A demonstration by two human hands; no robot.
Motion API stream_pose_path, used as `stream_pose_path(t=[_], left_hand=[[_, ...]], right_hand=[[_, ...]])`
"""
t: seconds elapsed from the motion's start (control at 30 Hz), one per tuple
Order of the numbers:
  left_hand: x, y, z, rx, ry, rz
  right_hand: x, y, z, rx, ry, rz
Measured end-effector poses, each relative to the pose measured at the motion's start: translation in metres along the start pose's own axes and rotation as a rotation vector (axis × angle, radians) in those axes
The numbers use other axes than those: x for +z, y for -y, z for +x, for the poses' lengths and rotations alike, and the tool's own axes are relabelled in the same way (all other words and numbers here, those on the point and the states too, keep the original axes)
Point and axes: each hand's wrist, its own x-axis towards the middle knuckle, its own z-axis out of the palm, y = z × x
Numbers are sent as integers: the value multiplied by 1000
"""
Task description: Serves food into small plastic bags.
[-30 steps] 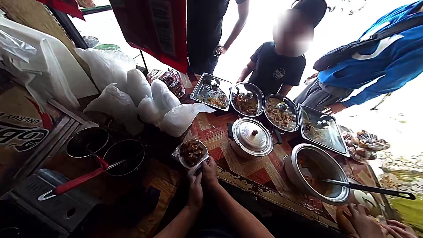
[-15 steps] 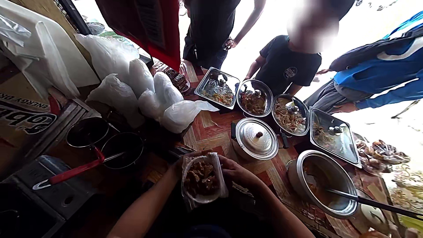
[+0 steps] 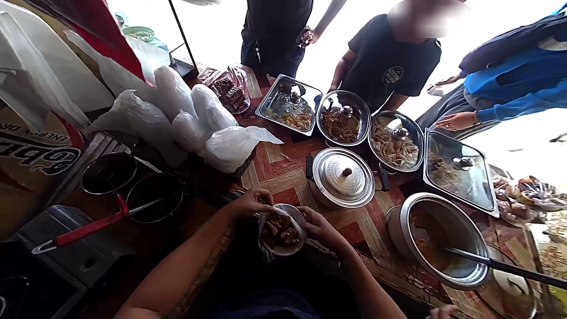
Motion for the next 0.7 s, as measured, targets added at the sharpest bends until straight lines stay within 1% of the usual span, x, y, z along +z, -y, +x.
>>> stream_pose_path(t=[0.07, 0.13, 0.27, 0.33, 0.4, 0.5, 0.63, 0.7], left_hand=[[-1, 10, -2, 84, -32, 61], [-1, 14, -5, 113, -34, 151], [-1, 3, -10, -23, 14, 315], [-3, -3, -11, -85, 46, 397], [-5, -2, -14, -93, 47, 443], [-7, 9, -17, -55, 4, 382], [-5, 13, -21, -61, -39, 303], [0, 10, -21, -84, -87, 286]], right_hand=[[5, -13, 10, -1, -47, -1], [15, -22, 18, 7, -88, 1], [27, -33, 27, -11, -115, -11], [27, -35, 31, 8, -136, -21], [25, -38, 34, 45, -164, -26], [25, -38, 38, 97, -217, -16], [32, -39, 44, 183, -395, 2], [34, -41, 48, 240, -455, 1]])
